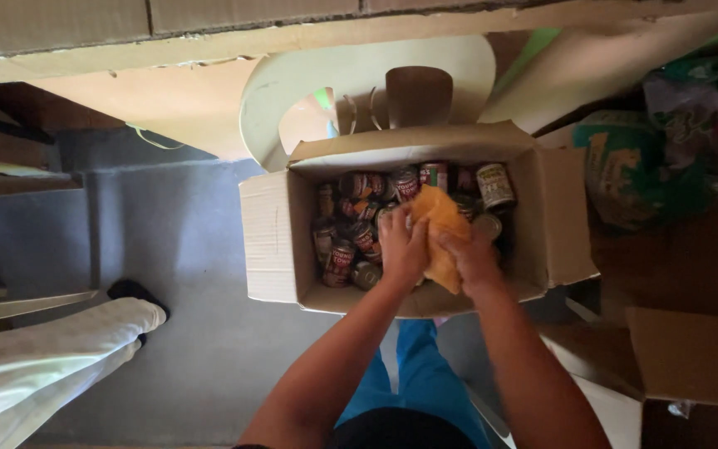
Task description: Clean and organize various canned goods from a cardboard box onto store shelves.
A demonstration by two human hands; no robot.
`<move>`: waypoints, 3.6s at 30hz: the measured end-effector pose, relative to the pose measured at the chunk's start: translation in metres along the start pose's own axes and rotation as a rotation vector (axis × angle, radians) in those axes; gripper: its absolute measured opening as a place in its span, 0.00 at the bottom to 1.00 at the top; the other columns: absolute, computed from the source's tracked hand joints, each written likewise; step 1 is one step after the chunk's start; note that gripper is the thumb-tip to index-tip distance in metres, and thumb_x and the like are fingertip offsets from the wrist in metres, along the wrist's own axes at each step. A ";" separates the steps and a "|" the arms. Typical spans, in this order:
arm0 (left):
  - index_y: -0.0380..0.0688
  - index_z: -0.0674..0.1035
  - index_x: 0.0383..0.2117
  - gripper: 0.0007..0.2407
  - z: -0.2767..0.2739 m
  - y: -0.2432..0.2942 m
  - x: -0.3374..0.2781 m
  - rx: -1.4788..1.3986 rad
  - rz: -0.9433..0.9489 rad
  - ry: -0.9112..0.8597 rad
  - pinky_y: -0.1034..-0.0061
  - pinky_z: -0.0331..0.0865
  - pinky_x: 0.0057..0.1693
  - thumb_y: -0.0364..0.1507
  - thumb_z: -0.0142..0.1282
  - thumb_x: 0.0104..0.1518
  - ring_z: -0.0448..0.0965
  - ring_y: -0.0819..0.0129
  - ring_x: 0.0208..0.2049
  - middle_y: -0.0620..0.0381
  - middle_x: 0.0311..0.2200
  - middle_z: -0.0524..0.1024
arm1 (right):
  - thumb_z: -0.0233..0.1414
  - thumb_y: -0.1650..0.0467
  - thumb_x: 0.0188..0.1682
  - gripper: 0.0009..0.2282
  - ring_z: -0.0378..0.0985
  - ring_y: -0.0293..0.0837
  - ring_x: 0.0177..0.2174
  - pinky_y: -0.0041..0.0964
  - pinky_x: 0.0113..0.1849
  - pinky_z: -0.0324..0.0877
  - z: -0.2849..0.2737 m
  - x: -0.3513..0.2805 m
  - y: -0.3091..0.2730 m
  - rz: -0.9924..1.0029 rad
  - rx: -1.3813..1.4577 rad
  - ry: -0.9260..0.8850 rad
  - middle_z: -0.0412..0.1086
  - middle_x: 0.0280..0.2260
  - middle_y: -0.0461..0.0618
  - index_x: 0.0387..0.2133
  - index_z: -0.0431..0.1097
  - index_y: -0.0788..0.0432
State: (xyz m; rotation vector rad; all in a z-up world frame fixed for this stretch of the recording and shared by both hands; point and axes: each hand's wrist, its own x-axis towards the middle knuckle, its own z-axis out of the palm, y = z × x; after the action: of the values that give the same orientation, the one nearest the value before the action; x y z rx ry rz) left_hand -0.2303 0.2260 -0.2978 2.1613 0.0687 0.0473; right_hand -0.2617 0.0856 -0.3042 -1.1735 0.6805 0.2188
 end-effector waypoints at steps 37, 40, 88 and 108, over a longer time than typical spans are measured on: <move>0.47 0.75 0.56 0.17 0.019 -0.237 0.138 0.732 -0.198 -0.451 0.53 0.74 0.55 0.35 0.53 0.61 0.78 0.45 0.53 0.42 0.55 0.74 | 0.51 0.65 0.49 0.13 0.73 0.57 0.52 0.52 0.42 0.74 0.107 0.023 0.061 -0.874 -1.791 -0.350 0.64 0.59 0.48 0.47 0.74 0.41; 0.47 0.74 0.58 0.18 0.017 -0.230 0.140 0.737 -0.235 -0.453 0.53 0.74 0.55 0.35 0.53 0.61 0.78 0.45 0.54 0.42 0.56 0.74 | 0.51 0.65 0.47 0.15 0.71 0.60 0.47 0.57 0.39 0.73 0.115 0.014 0.037 -0.664 -1.703 -0.281 0.64 0.59 0.50 0.48 0.74 0.41; 0.37 0.71 0.46 0.25 -0.036 0.031 0.047 -1.372 -0.746 -0.337 0.56 0.76 0.42 0.51 0.47 0.63 0.79 0.51 0.35 0.42 0.39 0.74 | 0.60 0.67 0.40 0.10 0.74 0.58 0.35 0.47 0.40 0.70 0.095 -0.178 -0.165 -1.406 -1.014 0.071 0.77 0.40 0.56 0.36 0.81 0.49; 0.54 0.65 0.65 0.40 -0.176 0.197 0.003 -0.048 0.395 -0.270 0.59 0.72 0.58 0.31 0.74 0.39 0.78 0.44 0.54 0.44 0.50 0.79 | 0.60 0.63 0.45 0.10 0.78 0.53 0.39 0.47 0.43 0.73 0.056 -0.184 -0.263 -1.177 -1.109 -0.144 0.77 0.38 0.50 0.38 0.82 0.48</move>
State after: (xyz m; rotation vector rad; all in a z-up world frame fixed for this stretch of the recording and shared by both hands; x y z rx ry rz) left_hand -0.2313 0.2625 -0.0366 2.0847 -0.5096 -0.0155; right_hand -0.2541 0.0663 0.0213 -2.3839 -0.4390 -0.3825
